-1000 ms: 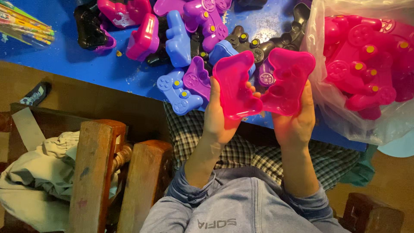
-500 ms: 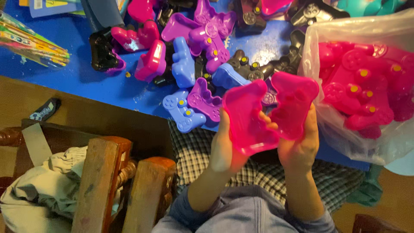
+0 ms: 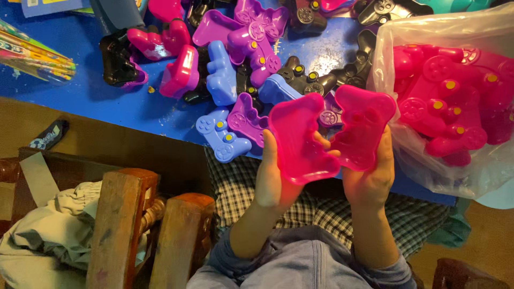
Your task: The person picks up pink plastic toy game controller halves from a blue work table, aligns the two shell halves, and presses them together to snap them closed. They place each assembled controller into a plastic bag on the table and repeat the assembly with additional controller shells.
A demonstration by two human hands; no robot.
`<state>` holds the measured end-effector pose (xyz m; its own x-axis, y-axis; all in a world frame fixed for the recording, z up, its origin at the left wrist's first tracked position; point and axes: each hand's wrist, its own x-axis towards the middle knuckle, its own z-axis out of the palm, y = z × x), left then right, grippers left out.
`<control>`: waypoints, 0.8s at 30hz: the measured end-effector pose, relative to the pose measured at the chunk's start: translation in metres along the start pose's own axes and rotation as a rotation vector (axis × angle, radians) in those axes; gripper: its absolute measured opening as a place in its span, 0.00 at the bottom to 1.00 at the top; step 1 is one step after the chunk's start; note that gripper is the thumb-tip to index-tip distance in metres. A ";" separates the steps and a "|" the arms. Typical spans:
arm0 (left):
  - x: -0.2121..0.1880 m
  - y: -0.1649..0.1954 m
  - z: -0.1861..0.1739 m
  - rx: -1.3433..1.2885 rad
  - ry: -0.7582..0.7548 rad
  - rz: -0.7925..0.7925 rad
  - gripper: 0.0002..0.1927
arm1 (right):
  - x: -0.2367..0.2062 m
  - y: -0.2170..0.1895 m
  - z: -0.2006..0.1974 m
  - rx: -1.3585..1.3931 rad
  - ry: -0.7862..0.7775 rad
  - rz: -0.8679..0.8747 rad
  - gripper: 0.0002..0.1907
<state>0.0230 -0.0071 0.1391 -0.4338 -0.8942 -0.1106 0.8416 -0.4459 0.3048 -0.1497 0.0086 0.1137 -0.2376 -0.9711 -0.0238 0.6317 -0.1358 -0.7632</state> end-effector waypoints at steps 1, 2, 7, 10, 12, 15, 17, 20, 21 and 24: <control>0.001 0.002 -0.002 0.045 0.003 0.021 0.37 | 0.002 0.000 -0.002 0.078 0.029 0.050 0.27; 0.002 0.004 -0.003 0.094 0.076 0.081 0.34 | 0.003 0.000 -0.004 0.155 0.055 0.097 0.27; 0.004 0.017 -0.008 0.266 0.182 0.349 0.25 | 0.008 -0.002 -0.015 0.386 -0.024 0.238 0.28; 0.009 0.020 -0.016 0.322 0.306 0.283 0.20 | 0.008 -0.002 -0.020 0.416 -0.027 0.280 0.28; 0.012 0.018 -0.024 0.354 0.294 0.314 0.17 | 0.008 -0.002 -0.021 0.398 -0.025 0.285 0.28; 0.018 0.015 -0.033 0.424 0.291 0.334 0.17 | 0.005 -0.005 -0.020 0.310 -0.038 0.286 0.29; 0.018 0.015 -0.037 0.473 0.294 0.330 0.18 | 0.004 -0.007 -0.017 0.259 -0.031 0.290 0.29; 0.018 0.017 -0.039 0.552 0.291 0.317 0.16 | 0.003 -0.010 -0.013 0.076 -0.099 0.196 0.29; 0.018 0.017 -0.039 0.589 0.288 0.321 0.15 | 0.002 -0.010 -0.012 0.073 -0.108 0.189 0.29; 0.021 0.016 -0.042 0.624 0.246 0.351 0.13 | 0.001 -0.009 -0.011 0.047 -0.131 0.162 0.30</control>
<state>0.0413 -0.0347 0.1017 -0.0281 -0.9952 -0.0936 0.5473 -0.0937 0.8317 -0.1639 0.0111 0.1132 -0.0343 -0.9978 -0.0575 0.6880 0.0182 -0.7255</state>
